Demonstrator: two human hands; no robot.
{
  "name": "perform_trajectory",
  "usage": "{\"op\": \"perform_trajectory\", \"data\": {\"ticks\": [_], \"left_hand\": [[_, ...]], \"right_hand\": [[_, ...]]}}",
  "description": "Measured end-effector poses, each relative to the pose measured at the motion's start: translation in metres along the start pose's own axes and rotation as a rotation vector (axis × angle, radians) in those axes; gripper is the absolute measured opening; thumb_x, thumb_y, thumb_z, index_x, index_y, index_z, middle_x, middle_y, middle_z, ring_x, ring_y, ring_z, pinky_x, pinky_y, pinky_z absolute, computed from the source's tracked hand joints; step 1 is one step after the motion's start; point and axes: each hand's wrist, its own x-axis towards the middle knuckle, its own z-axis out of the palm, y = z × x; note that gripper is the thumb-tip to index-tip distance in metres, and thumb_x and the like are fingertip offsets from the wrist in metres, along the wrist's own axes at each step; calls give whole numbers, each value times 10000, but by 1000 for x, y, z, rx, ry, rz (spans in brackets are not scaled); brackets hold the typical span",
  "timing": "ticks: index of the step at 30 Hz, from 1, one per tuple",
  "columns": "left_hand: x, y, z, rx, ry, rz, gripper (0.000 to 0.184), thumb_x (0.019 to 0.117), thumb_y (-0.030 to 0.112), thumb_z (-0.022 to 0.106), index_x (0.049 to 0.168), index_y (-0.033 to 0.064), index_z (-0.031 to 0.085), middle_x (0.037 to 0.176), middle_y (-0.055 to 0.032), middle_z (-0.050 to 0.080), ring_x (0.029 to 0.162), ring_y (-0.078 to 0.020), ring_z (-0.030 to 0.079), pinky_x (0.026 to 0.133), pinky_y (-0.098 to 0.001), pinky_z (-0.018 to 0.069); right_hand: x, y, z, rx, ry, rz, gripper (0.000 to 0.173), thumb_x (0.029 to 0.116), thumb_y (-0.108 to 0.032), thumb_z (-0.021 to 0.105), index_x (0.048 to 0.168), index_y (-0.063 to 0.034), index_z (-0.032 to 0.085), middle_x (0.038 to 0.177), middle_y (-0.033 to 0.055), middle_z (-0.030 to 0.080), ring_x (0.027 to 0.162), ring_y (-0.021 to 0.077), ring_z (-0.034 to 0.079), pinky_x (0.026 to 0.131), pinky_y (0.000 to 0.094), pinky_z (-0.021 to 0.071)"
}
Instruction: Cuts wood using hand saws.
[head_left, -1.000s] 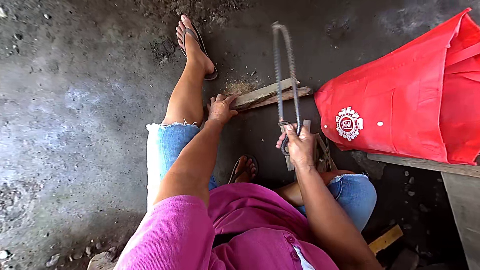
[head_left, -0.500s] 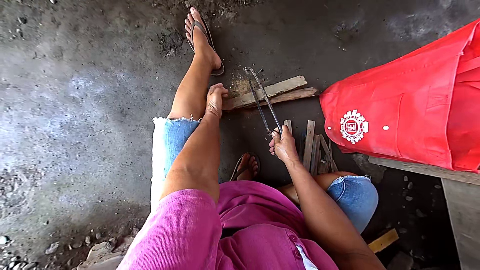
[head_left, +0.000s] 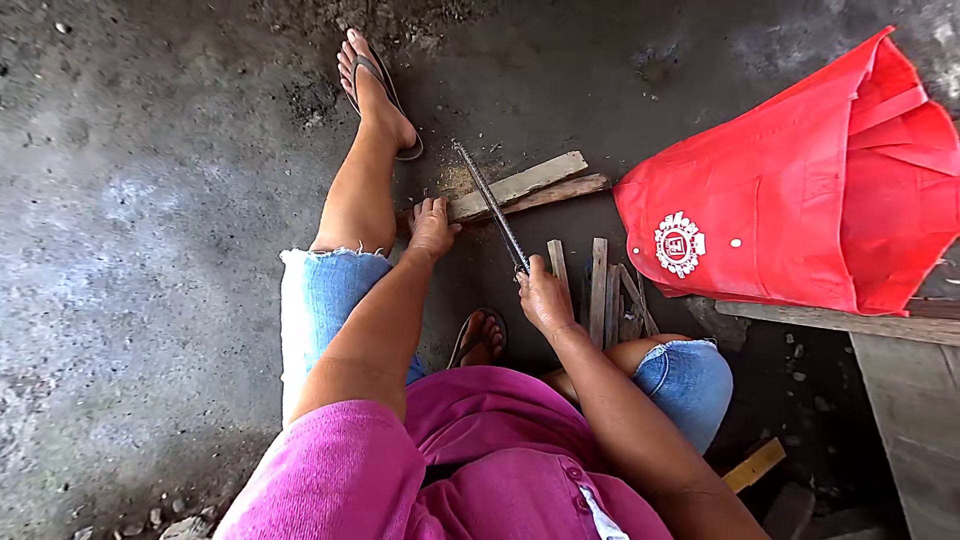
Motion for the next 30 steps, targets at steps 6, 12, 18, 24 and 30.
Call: {"op": "perform_trajectory", "data": {"ticks": [6,12,18,24,30], "left_hand": [[3,-4,-1,-20,2,33,590,970,193,735,1492,48,500,1515,-234,511,1484,-447,366,1202,-682,235],[7,1,-3,-35,-44,33,604,948,207,760,1485,77,516,1511,-202,527,1486,-416,375,1206,-686,212],[12,3,-11,-32,-80,14,622,966,349,743,1475,60,534,1497,-215,537,1468,-424,400,1201,-677,244],[13,3,-11,-56,-87,12,623,968,342,739,1484,63,532,1501,-209,538,1455,-431,414,1196,-683,257],[16,1,-12,-47,-95,23,604,974,353,731,1487,93,546,1499,-188,545,1453,-421,415,1189,-680,264]], "right_hand": [[0,9,2,177,92,-83,318,1094,-174,493,1369,-13,504,920,186,694,875,337,714,846,499,574],[-5,11,2,186,121,-59,337,1092,-163,501,1393,-12,497,913,183,702,854,326,721,840,488,579],[-3,3,11,215,162,-76,327,1085,-149,512,1376,0,510,880,168,696,800,301,717,803,472,588],[-7,-9,8,110,92,-37,349,1098,-164,486,1403,2,464,973,209,700,918,354,722,877,504,573],[-39,-6,-11,90,-18,37,347,1119,-202,426,1401,-3,465,924,131,680,810,237,713,796,402,593]]}}
